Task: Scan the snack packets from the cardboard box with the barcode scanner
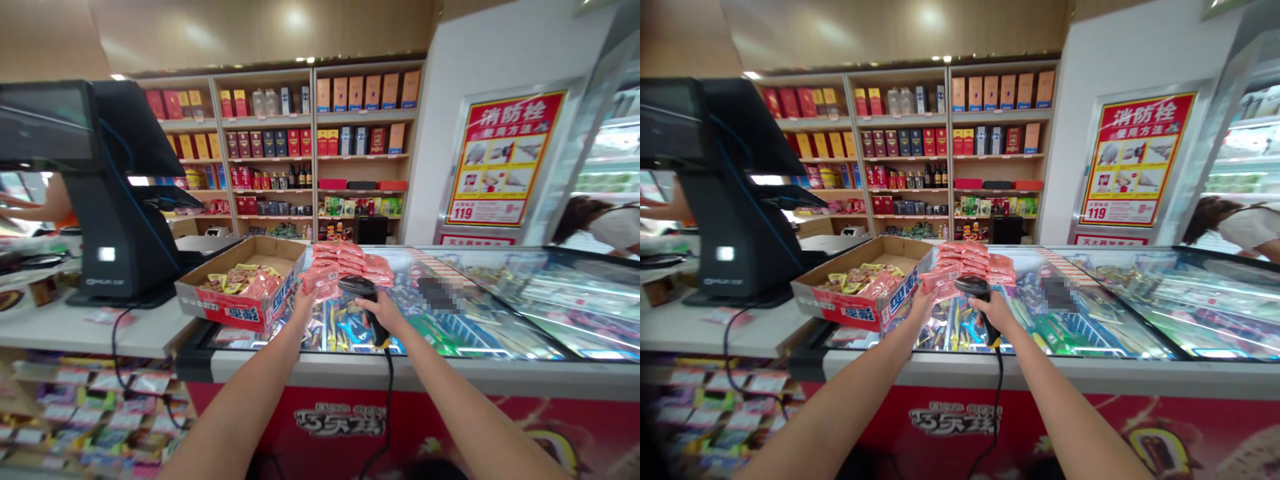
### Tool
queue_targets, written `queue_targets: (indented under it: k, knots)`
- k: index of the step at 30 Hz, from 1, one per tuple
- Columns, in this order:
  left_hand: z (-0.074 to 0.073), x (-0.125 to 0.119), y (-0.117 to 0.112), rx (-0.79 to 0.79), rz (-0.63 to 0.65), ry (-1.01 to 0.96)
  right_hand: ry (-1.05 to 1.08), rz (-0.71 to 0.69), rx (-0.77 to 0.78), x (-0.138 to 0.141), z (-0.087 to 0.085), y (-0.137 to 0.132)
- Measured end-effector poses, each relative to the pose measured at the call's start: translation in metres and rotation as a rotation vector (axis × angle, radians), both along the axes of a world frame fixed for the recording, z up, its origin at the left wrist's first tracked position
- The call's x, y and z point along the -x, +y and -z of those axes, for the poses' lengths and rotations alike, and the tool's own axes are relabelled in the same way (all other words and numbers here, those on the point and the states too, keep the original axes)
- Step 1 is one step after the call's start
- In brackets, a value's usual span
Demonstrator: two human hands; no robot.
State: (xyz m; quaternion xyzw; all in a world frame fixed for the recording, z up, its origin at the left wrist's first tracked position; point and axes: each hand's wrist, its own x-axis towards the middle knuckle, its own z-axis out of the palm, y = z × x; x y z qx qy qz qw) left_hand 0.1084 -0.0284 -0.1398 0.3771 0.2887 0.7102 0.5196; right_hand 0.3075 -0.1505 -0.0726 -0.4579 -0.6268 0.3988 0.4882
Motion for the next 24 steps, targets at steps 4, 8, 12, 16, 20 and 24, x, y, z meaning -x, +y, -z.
queue_targets:
  k: [4,8,12,16,20,24]
  knots:
    - [0.001,-0.001,-0.001,0.019,0.007,-0.004,0.016,0.019,0.026,0.003,-0.004,0.002]
    - [0.002,-0.001,0.000,0.025,0.011,-0.008,0.048,0.006,0.041,0.003,-0.005,0.003]
    - [0.000,-0.001,-0.002,0.037,0.013,-0.012,0.090,0.009,0.082,0.003,-0.002,0.006]
    - [-0.005,-0.001,-0.009,0.071,0.016,-0.043,0.223,0.035,0.061,-0.009,0.000,0.007]
    - [-0.015,-0.012,-0.015,0.161,0.028,-0.036,0.411,0.116,-0.007,-0.043,0.002,0.006]
    - [-0.040,-0.049,-0.015,0.248,0.156,-0.006,0.555,0.224,-0.049,-0.077,0.008,0.005]
